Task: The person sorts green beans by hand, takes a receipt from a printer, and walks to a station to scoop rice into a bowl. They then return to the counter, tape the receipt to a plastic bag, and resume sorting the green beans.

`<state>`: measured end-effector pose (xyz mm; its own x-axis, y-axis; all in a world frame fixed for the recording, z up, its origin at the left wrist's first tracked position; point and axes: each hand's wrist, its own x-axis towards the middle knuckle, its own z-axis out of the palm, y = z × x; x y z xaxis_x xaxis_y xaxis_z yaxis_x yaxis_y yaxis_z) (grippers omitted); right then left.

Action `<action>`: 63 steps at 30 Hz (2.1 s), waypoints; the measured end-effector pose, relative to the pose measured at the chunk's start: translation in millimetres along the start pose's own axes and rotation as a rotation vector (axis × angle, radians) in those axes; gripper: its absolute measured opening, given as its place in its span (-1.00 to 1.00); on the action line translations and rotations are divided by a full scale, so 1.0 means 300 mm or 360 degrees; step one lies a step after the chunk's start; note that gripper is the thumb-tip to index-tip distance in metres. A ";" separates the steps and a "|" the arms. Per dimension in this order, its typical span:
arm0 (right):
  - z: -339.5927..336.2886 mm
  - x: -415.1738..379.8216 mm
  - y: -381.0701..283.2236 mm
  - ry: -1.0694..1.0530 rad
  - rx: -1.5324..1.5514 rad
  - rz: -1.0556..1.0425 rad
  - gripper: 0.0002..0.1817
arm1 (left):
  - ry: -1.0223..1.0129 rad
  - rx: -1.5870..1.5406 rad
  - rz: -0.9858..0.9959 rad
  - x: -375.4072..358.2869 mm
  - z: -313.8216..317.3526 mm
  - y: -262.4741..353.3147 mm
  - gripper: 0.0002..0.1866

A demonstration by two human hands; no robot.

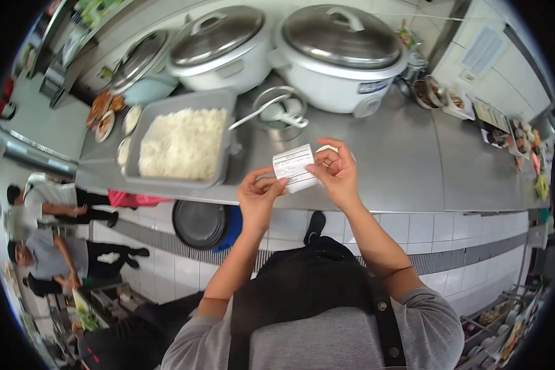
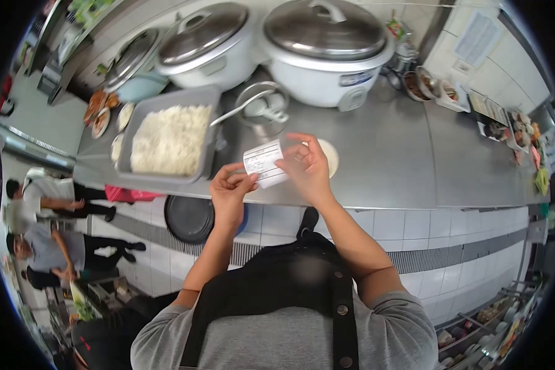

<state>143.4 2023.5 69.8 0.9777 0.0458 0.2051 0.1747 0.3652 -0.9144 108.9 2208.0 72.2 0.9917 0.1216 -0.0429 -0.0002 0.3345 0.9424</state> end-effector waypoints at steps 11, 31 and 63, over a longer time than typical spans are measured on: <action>-0.898 0.129 0.146 0.1369 -0.0494 -0.0429 -0.93 | -0.0670 0.0427 -0.0271 0.230 0.327 -0.095 -0.74; -1.895 0.642 0.334 0.2193 -0.1599 0.0347 -0.62 | -0.0274 0.0552 -0.0456 0.431 0.123 -0.124 -0.84; 0.074 0.796 0.236 -0.0682 -0.2594 0.0151 -0.82 | -0.0378 0.2724 0.0346 0.944 -0.145 0.033 -0.87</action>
<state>386.5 2081.0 61.9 0.9391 0.3406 -0.0448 0.3190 -0.9129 -0.2545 384.3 2286.5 54.9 0.9879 -0.1542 0.0193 -0.1550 -0.9700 0.1873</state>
